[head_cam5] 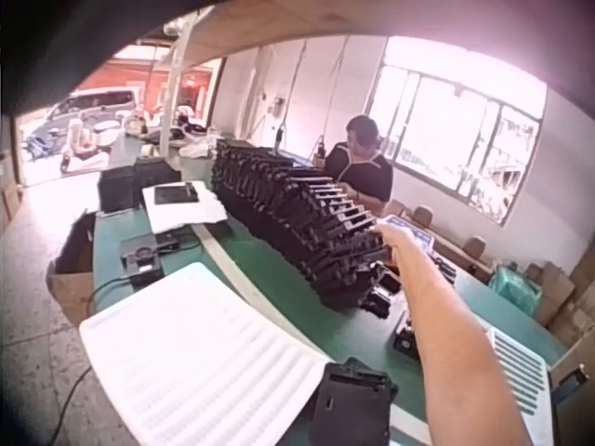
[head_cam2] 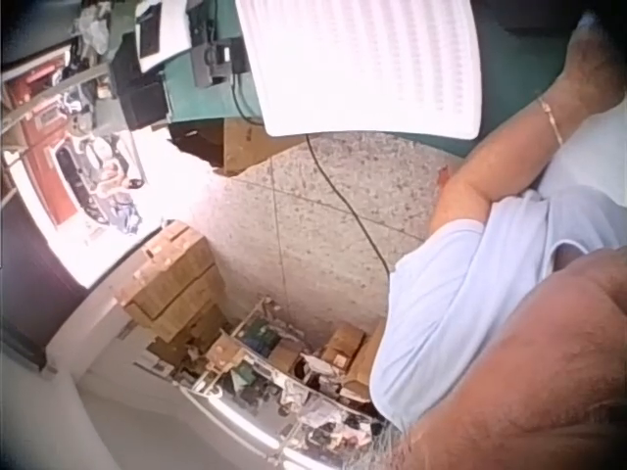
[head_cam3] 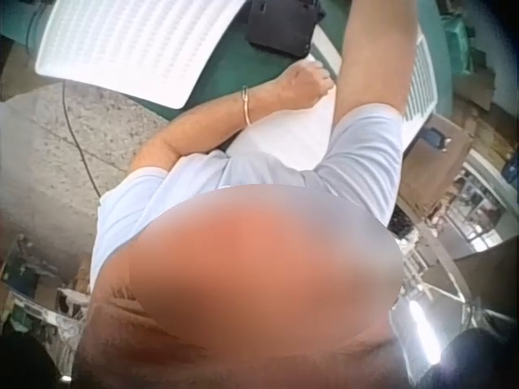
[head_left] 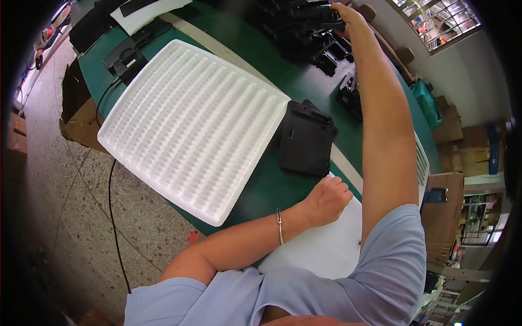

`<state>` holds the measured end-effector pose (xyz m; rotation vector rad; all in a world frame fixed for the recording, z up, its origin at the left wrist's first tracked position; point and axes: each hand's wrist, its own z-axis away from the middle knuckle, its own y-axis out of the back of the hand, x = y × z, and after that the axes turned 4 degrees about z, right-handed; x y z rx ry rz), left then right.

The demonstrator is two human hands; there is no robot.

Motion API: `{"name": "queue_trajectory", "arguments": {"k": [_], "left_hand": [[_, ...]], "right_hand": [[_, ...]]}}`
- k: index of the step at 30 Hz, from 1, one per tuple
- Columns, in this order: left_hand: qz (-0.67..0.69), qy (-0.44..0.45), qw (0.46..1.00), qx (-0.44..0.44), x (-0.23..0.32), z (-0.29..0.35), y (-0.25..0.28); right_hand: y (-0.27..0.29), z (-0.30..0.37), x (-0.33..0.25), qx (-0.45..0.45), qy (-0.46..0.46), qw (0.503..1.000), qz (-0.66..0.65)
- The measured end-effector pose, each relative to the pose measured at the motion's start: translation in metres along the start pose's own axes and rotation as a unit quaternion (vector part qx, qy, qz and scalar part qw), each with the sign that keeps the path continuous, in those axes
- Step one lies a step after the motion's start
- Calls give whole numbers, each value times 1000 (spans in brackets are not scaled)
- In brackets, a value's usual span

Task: The person inserts and fits electronic components and plastic connectors by hand into a plastic casing.

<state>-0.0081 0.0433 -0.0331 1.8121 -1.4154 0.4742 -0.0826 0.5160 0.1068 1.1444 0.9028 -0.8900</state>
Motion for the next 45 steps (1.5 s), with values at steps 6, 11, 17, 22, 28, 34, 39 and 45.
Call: {"name": "queue_trajectory", "arguments": {"k": [6, 11, 17, 22, 28, 34, 39, 45], "left_hand": [[-9, 14, 1000, -6, 0, 1, 5], [-3, 12, 1000, -6, 0, 0, 2], [-46, 15, 998, -41, -1, 1, 7], [-38, 10, 998, -43, 3, 0, 12], [-36, 5, 998, -51, 0, 0, 9], [-87, 13, 992, -93, 5, -3, 16], [-105, -13, 988, -111, 7, 0, 17], [-120, -20, 978, -169, 16, 0, 27]], "right_hand": [[-17, 6, -13, 22, 55, 997, 39], [1, 2, -15, 49, 89, 992, 69], [23, 12, -13, 9, 45, 999, 13], [79, 31, -14, 63, 13, 998, 20], [105, 139, -1, 37, 35, 999, -5], [110, 277, 50, -70, -20, 990, -123], [56, 346, 127, -82, 26, 975, -205], [32, 370, 144, -54, -3, 996, -78]]}}
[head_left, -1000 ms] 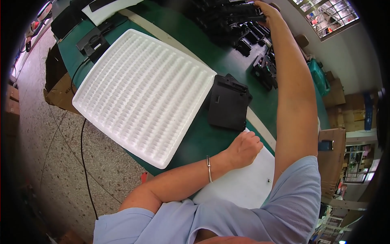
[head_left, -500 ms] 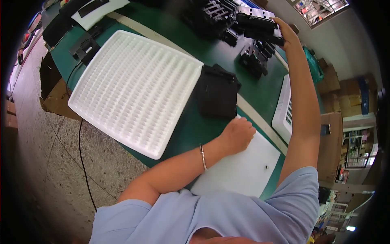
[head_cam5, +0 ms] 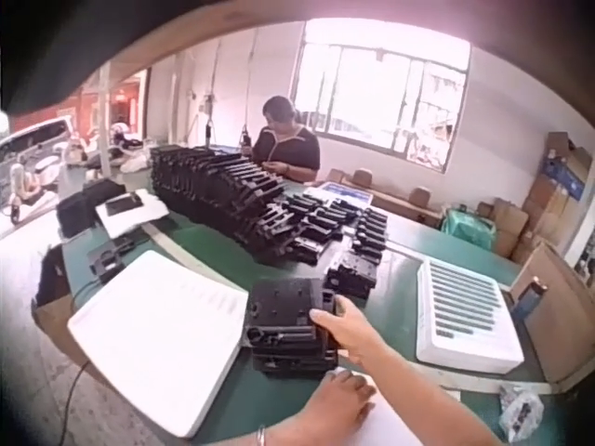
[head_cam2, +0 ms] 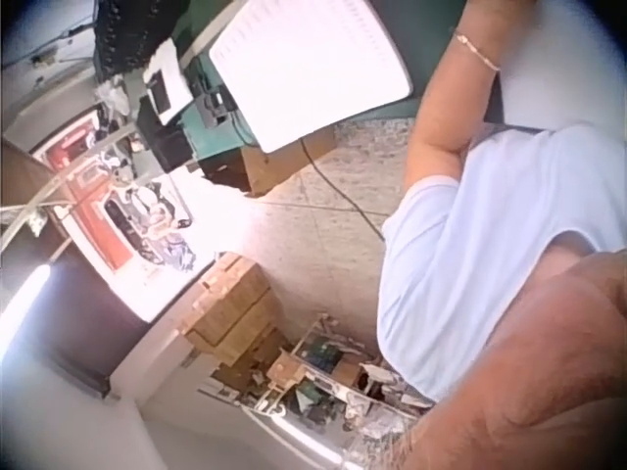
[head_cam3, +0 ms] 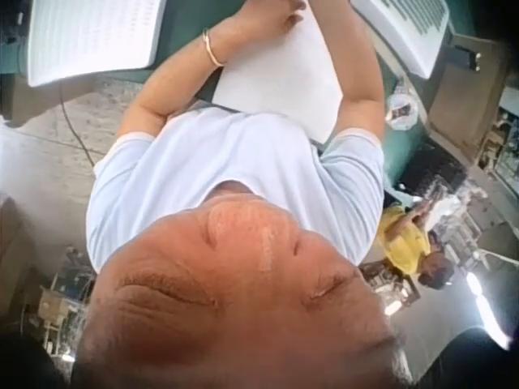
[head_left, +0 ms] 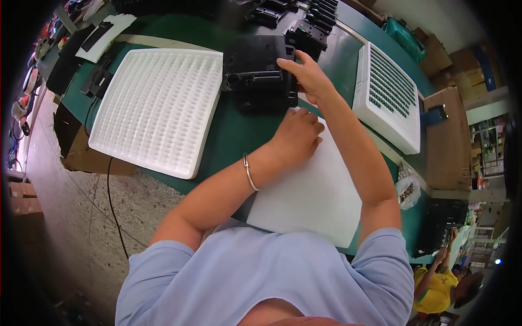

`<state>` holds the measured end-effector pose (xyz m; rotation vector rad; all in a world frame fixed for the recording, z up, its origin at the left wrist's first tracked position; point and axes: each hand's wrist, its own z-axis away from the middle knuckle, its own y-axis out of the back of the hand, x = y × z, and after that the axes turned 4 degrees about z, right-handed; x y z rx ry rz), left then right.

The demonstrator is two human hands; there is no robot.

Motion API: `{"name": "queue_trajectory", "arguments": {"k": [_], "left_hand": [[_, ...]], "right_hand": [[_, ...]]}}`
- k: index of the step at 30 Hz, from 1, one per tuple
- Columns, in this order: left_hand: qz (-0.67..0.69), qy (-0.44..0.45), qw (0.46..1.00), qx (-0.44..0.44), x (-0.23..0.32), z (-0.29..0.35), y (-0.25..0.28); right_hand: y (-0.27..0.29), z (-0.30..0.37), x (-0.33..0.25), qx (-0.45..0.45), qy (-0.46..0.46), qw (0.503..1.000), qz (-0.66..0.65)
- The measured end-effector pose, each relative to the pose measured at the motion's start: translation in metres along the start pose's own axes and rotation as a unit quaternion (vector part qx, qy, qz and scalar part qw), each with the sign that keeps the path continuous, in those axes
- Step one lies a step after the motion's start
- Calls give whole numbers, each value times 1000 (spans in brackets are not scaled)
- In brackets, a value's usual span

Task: The person inserts and fits electronic components and plastic connectors by hand into a plastic casing.

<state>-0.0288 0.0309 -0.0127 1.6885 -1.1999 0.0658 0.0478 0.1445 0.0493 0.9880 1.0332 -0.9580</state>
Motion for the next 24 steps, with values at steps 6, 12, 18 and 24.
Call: {"name": "queue_trajectory", "arguments": {"k": [6, 12, 18, 24], "left_hand": [[8, 23, 999, -47, 0, -5, 5], [12, -35, 999, 0, -16, -3, 0], [40, -35, 995, 84, -19, -1, -19], [13, -79, 991, 106, -31, 1, -29]], "right_hand": [[12, 1, 16, 87, 41, 958, 269], [-2, 43, -1, 102, 389, 836, 374], [-28, 52, 10, 63, 372, 754, 537], [-27, 52, 0, 65, 411, 777, 473]]}}
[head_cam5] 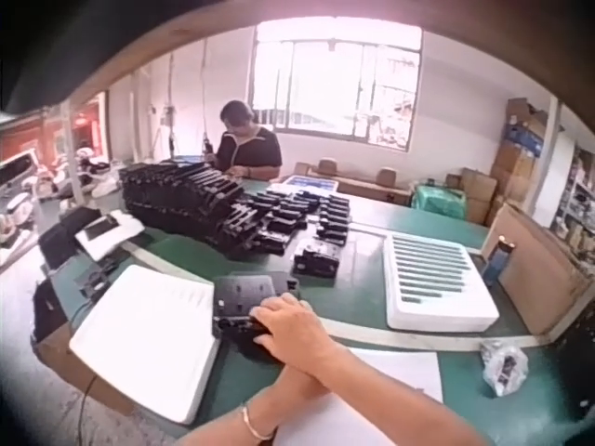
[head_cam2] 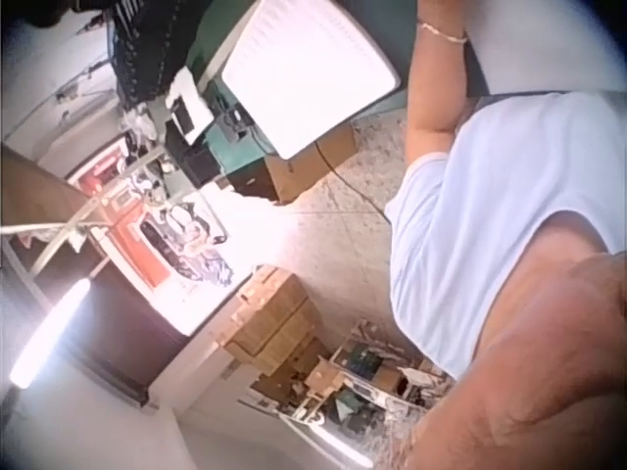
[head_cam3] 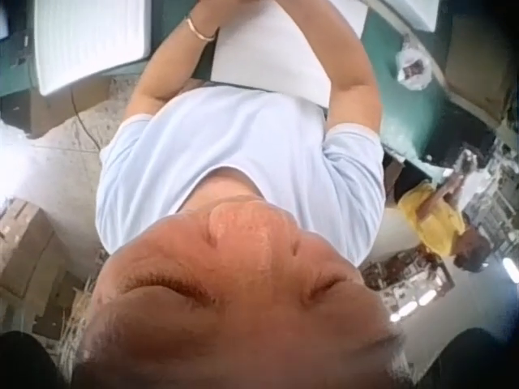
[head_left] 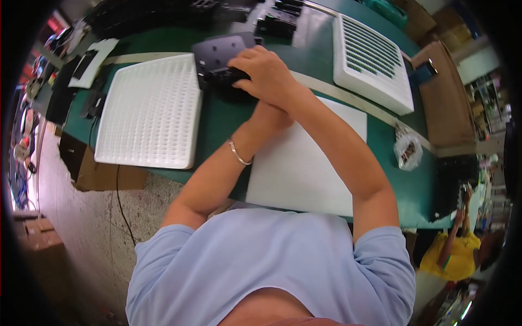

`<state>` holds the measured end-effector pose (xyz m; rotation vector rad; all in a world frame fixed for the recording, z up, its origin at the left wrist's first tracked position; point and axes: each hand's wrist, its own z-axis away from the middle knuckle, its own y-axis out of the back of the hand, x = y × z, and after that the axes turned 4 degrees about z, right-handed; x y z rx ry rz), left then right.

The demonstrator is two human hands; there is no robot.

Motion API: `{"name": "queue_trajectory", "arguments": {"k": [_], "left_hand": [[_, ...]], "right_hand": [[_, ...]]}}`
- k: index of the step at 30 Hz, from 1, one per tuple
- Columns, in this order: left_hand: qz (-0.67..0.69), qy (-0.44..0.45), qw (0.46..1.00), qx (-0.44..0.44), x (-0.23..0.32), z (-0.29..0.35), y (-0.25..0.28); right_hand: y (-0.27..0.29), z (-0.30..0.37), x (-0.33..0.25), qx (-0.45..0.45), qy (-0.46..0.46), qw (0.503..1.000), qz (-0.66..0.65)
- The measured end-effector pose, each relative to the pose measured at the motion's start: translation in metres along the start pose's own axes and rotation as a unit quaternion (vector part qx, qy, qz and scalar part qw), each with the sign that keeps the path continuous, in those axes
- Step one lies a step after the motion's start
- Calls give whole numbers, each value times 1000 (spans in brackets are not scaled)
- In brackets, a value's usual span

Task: The person inserts and fits electronic components and plastic connectors by hand into a plastic casing.

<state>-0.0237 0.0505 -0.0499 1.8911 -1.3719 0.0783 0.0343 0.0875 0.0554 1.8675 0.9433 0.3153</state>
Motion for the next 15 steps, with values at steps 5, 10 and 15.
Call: {"name": "queue_trajectory", "arguments": {"k": [5, 10, 15], "left_hand": [[9, 63, 993, -99, 11, -11, 27], [-33, 43, 990, -129, 21, -18, 29], [38, 53, 991, -117, 44, -17, 25]], "right_hand": [[86, 33, -6, 112, -46, 987, -103], [147, 161, -11, 17, -131, 991, 6], [120, 236, -29, -17, -208, 978, -10]]}}
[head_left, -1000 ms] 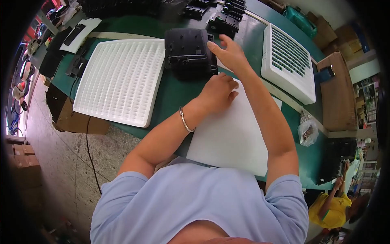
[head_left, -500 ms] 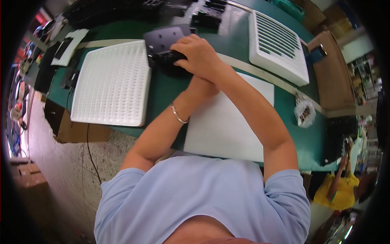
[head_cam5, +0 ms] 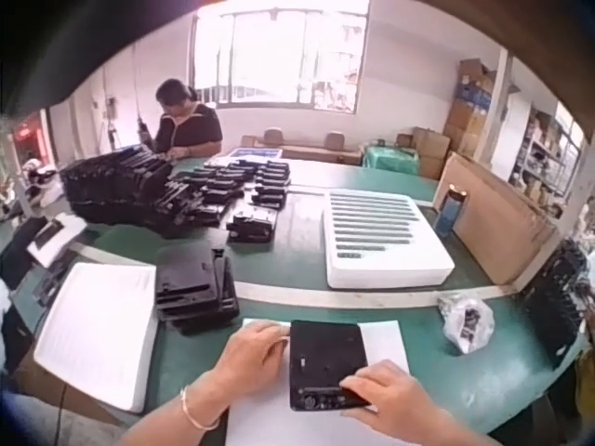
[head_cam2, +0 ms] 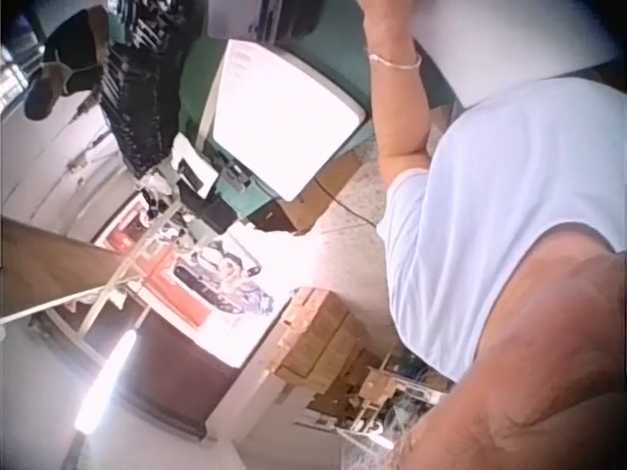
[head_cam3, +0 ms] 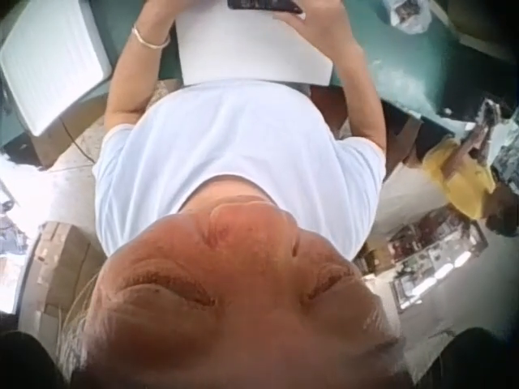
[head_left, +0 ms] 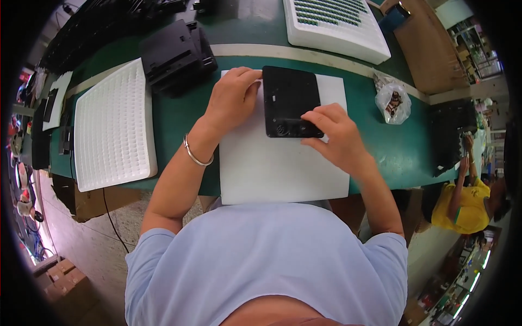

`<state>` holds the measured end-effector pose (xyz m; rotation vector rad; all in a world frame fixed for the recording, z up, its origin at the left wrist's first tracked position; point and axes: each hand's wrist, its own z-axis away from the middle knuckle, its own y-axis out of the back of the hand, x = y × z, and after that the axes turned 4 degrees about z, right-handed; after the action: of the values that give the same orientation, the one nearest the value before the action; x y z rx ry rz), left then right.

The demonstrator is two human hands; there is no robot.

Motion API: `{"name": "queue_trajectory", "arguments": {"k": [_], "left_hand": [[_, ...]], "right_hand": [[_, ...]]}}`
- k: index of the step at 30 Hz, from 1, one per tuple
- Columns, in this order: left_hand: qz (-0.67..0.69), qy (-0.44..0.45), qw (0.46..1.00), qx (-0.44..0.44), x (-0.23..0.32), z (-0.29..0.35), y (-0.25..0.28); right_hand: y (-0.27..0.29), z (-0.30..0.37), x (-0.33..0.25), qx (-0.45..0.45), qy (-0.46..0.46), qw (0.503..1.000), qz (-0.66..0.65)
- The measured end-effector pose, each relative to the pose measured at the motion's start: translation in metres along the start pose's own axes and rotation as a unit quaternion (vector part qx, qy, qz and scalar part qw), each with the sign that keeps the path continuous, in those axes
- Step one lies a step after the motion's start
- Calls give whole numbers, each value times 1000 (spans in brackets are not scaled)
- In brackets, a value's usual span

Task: The person inserts and fits electronic components and plastic connectors by hand into a plastic casing.

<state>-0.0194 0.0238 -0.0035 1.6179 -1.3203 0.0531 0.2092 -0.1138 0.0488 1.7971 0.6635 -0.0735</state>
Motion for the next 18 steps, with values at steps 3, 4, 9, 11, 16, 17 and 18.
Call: {"name": "queue_trajectory", "arguments": {"k": [3, 4, 9, 11, 16, 17, 18], "left_hand": [[76, 3, 995, 59, 0, 1, -5], [76, 2, 996, 52, 2, 0, -2], [114, 59, 991, 38, 3, -3, 15], [104, -13, 994, -12, 6, -2, 14], [159, 31, 986, -37, -2, -1, 8], [220, 97, 970, -22, -4, 1, 8], [220, 98, 970, -24, -7, 1, 9]], "right_hand": [[-16, 8, 2, 36, 8, 999, -28], [-17, 8, 3, 39, 2, 999, -31], [-27, 14, 2, 9, 18, 998, -65], [-30, 15, 8, 12, 18, 997, -81], [-14, 10, 7, 1, 24, 995, -92], [-6, 7, 8, 4, 56, 996, -74], [2, 4, 8, 9, 88, 995, -56]]}}
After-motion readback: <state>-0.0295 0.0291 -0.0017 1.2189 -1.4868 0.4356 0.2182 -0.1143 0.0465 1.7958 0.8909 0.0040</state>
